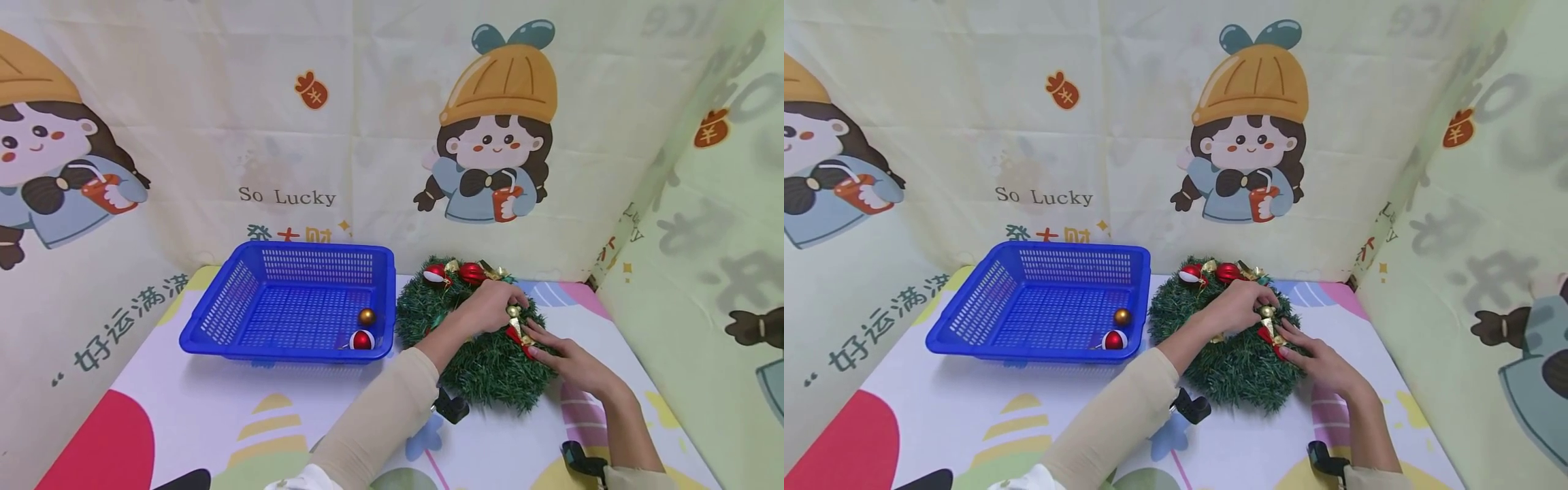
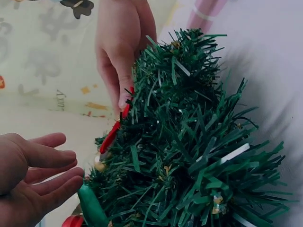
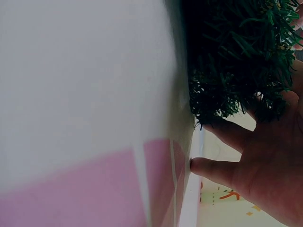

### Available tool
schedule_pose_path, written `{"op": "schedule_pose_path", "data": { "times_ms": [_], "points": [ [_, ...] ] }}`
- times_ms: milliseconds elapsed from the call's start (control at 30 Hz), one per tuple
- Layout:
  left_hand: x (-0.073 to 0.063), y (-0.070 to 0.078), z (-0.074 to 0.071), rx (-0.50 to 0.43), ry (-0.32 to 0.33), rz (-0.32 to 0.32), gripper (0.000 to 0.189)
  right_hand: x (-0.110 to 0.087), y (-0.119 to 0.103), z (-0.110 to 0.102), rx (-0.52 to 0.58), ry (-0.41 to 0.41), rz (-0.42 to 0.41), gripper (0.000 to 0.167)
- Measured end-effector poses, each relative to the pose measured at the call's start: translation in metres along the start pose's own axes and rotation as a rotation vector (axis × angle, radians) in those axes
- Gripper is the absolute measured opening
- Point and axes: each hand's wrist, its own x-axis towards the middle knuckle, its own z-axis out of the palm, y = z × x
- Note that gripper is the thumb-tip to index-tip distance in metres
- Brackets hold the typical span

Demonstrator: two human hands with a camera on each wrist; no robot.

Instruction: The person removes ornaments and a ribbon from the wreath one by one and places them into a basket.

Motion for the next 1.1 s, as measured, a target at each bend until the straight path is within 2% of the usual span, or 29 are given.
{"op": "schedule_pose_path", "data": {
  "times_ms": [500,900,1100],
  "points": [
    [0.015,-0.004,0.009,0.099,-0.092,-0.051,0.044,0.0,-0.002,0.001,-0.004,0.001,0.014,0.063],
    [0.022,-0.003,0.014,0.137,-0.146,-0.106,0.045,0.0,-0.002,0.001,-0.029,0.004,0.017,0.062],
    [0.024,-0.005,0.017,0.158,-0.152,-0.09,0.039,0.0,0.0,0.0,-0.042,0.001,0.017,0.062]
  ]
}}
